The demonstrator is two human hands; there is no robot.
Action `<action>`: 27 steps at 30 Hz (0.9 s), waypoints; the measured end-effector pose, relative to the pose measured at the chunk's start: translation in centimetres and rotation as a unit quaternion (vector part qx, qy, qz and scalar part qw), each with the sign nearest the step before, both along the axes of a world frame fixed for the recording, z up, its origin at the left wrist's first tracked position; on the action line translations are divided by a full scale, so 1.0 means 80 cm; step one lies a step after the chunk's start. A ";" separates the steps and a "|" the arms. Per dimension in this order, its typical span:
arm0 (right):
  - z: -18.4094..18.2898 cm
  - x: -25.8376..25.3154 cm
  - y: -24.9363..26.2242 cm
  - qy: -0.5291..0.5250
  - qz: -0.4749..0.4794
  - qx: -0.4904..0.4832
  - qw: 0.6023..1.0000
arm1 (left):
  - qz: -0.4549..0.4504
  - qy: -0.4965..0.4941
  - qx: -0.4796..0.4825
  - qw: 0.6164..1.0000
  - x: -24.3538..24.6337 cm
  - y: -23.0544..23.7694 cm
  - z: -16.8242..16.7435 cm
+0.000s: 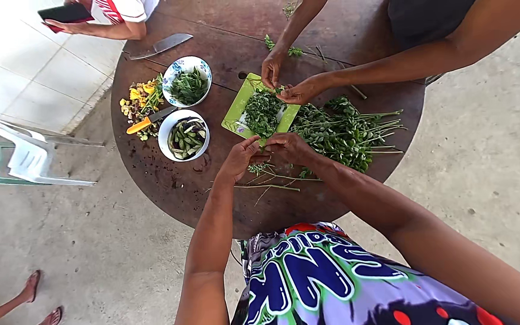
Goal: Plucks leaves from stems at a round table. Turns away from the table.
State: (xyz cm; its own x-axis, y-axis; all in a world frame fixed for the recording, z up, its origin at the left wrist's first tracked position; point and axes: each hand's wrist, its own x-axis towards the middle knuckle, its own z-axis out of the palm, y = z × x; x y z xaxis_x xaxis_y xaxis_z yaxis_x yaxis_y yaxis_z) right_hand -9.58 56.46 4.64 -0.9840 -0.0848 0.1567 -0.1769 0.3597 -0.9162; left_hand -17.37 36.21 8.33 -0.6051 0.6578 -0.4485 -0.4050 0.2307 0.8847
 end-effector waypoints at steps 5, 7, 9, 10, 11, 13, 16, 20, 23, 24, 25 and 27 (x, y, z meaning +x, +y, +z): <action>0.010 -0.019 0.003 -0.167 -0.069 -0.123 0.976 | -0.011 0.114 -0.036 0.993 -0.022 0.006 -0.005; 0.007 -0.027 0.002 -0.184 -0.077 -0.152 0.968 | 0.018 0.117 -0.045 0.992 -0.029 0.020 -0.006; 0.000 -0.034 0.002 -0.186 -0.083 -0.174 0.964 | 0.043 0.123 -0.064 0.989 -0.036 0.030 -0.009; -0.004 -0.038 0.003 -0.185 -0.083 -0.184 0.962 | 0.044 0.128 -0.074 0.988 -0.040 0.033 -0.011; -0.009 -0.041 0.004 -0.186 -0.082 -0.195 0.959 | 0.037 0.135 -0.084 0.987 -0.043 0.036 -0.013; -0.015 -0.049 0.007 -0.186 -0.078 -0.212 0.956 | 0.009 0.155 -0.105 0.982 -0.050 0.040 -0.017; -0.016 -0.062 0.010 -0.192 -0.074 -0.218 0.954 | -0.022 0.176 -0.138 0.975 -0.058 0.049 -0.018; -0.022 -0.080 0.018 -0.186 -0.064 -0.199 0.960 | -0.025 0.168 -0.137 0.976 -0.075 0.056 -0.027; -0.017 -0.093 0.029 -0.199 -0.060 -0.192 0.959 | -0.017 0.167 -0.138 0.976 -0.085 0.053 -0.029; -0.015 -0.097 0.033 -0.206 -0.062 -0.194 0.957 | -0.015 0.168 -0.141 0.975 -0.088 0.051 -0.031; -0.015 -0.100 0.036 -0.208 -0.069 -0.192 0.957 | -0.011 0.170 -0.143 0.975 -0.091 0.049 -0.033; -0.019 -0.107 0.041 -0.205 -0.085 -0.153 0.963 | 0.004 0.170 -0.144 0.975 -0.096 0.047 -0.037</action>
